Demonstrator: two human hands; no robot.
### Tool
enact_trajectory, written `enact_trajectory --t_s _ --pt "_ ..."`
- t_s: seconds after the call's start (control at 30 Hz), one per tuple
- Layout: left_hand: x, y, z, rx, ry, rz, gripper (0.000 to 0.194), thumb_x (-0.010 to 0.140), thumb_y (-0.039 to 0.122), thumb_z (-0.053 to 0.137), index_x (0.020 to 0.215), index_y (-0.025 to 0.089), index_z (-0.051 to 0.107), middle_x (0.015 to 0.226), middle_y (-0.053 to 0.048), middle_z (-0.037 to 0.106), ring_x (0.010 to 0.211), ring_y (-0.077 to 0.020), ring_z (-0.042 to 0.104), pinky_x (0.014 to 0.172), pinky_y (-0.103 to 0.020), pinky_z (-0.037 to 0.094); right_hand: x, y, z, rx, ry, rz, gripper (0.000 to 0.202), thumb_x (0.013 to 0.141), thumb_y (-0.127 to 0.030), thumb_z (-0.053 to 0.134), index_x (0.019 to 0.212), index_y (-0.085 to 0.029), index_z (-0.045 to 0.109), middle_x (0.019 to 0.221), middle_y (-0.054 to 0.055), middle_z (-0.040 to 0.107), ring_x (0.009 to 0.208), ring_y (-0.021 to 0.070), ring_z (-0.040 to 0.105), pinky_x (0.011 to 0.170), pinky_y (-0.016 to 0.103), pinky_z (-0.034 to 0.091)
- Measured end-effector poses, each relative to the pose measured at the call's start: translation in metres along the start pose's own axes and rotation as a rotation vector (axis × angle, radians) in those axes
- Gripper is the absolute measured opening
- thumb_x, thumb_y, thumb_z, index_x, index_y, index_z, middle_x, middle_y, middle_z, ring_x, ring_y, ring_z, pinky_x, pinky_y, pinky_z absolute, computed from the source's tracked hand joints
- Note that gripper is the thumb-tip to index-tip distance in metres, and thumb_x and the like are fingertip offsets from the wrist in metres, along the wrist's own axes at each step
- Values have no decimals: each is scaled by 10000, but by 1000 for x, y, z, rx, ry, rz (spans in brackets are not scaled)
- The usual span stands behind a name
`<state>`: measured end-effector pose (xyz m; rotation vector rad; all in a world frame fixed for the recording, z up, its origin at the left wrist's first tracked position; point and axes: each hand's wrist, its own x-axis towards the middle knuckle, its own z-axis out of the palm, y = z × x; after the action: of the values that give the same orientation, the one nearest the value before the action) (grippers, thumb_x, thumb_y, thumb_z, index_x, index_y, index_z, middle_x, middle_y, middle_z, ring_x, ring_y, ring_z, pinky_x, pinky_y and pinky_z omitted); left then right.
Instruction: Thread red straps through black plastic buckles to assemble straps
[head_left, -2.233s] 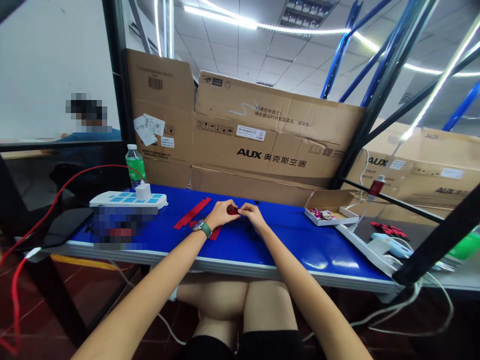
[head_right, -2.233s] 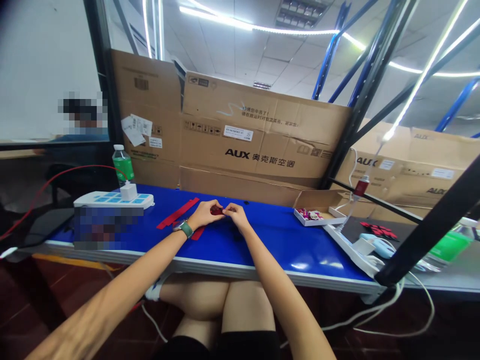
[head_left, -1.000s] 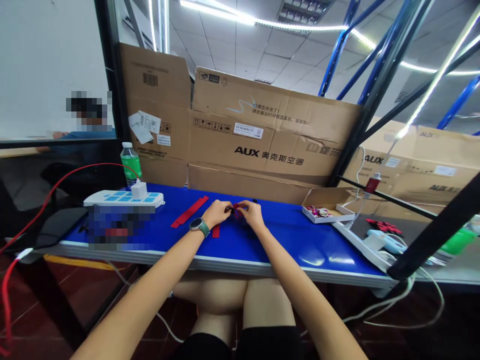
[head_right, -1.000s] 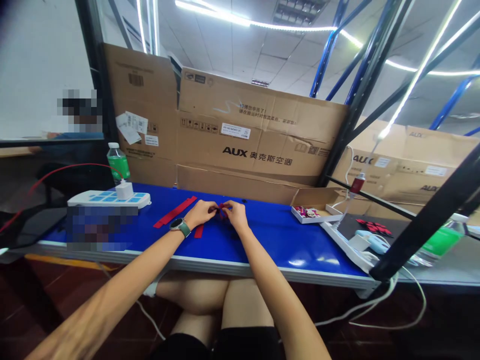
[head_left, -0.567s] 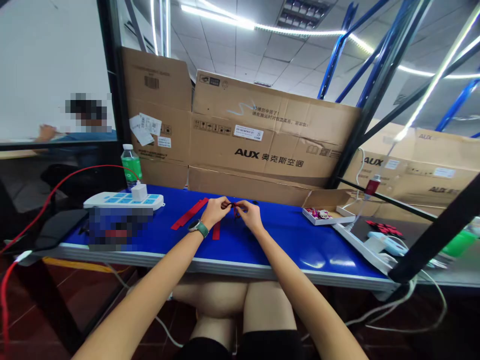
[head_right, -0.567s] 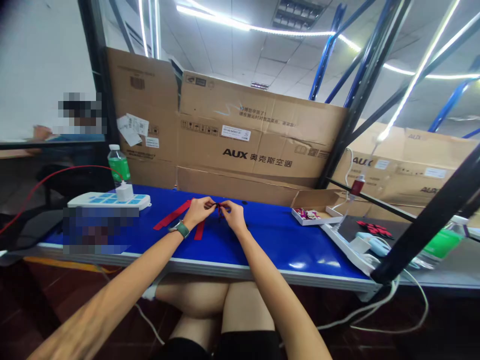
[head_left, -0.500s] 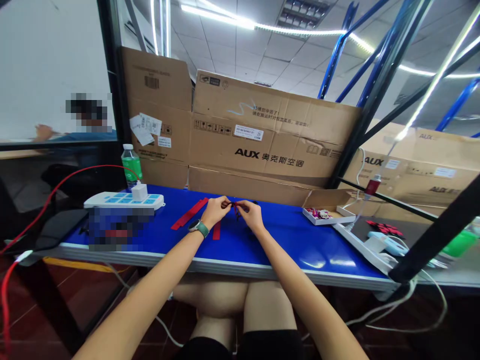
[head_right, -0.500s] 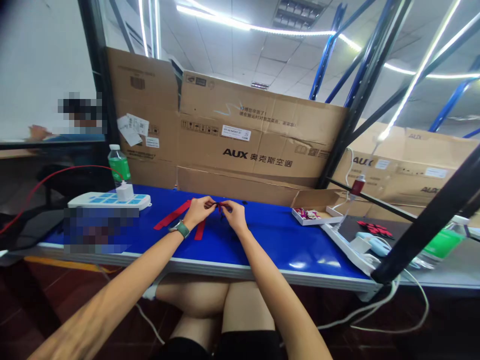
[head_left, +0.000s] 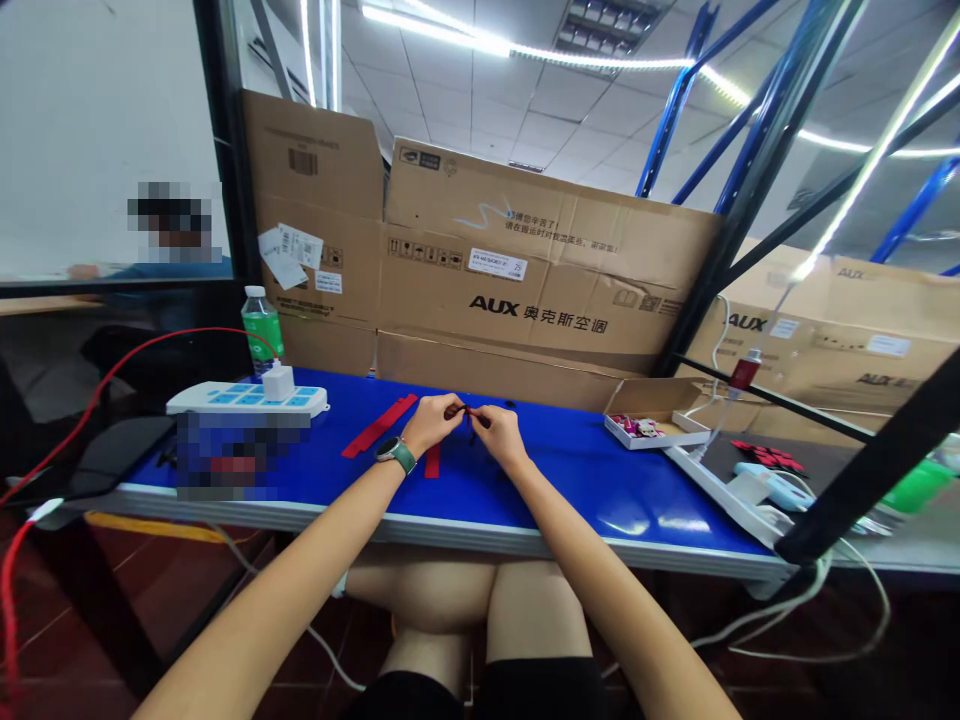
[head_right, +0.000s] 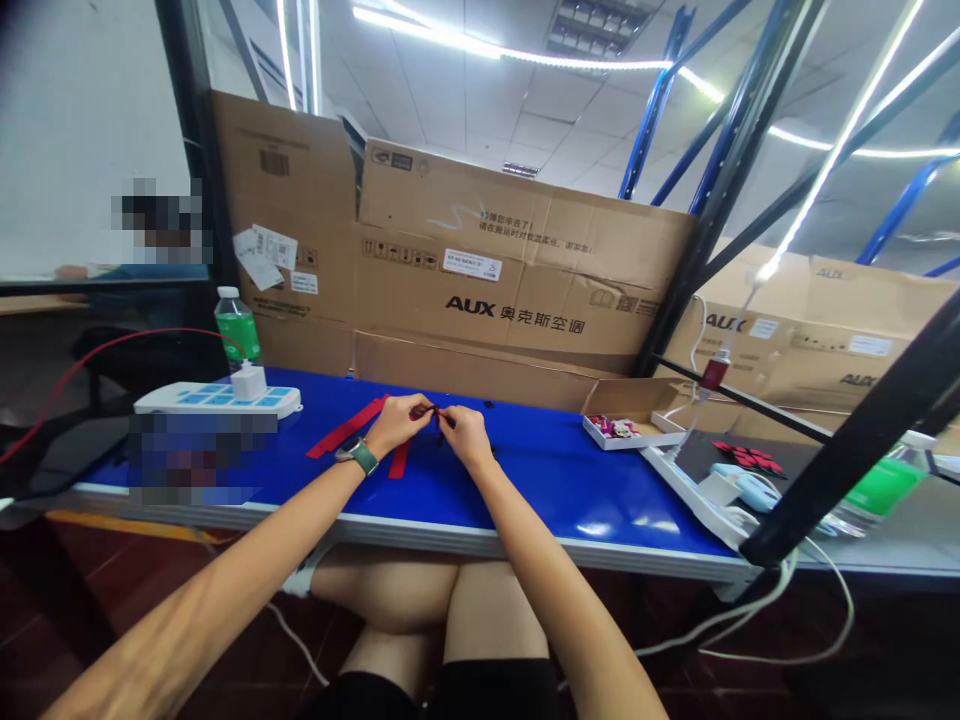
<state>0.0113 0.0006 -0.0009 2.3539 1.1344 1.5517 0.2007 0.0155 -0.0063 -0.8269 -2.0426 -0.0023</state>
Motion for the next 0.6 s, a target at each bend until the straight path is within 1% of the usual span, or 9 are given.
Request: enact_trajectory --t_s 0.1,0.23,0.4,0.47,0.6 --pt "0 2 -2 44 -36 52 98 853 194 593 867 191 690 823 -32 744 742 -167 697 711 -257 526 0 -5 1 -85 -53 -4 160 899 -191 587 836 -192 733 800 67 737 729 176 666 718 247 461" --pt "0 3 -2 91 -26 81 88 866 185 588 874 191 675 828 -33 732 740 -163 682 707 -253 507 2 -10 3 -119 1 35 175 890 -172 563 840 -186 730 795 67 737 720 173 666 712 244 449" --pt "-1 3 2 200 -99 140 86 857 145 588 852 193 659 788 -31 698 725 -166 653 690 -256 484 2 -9 2 -134 -53 109 149 798 -119 592 750 -190 713 712 56 725 657 182 660 653 247 436" --pt "-1 4 4 185 -94 137 84 857 145 588 855 190 658 804 -35 707 735 -170 661 697 -263 490 1 -7 1 -108 -34 133 137 806 -133 587 755 -192 699 730 60 732 671 186 671 660 249 447" --pt "0 9 3 56 -48 78 68 870 176 597 883 189 662 829 -29 733 737 -164 688 714 -263 519 -1 -4 2 -7 50 131 114 872 -222 557 797 -203 642 785 60 728 726 185 684 721 261 481"
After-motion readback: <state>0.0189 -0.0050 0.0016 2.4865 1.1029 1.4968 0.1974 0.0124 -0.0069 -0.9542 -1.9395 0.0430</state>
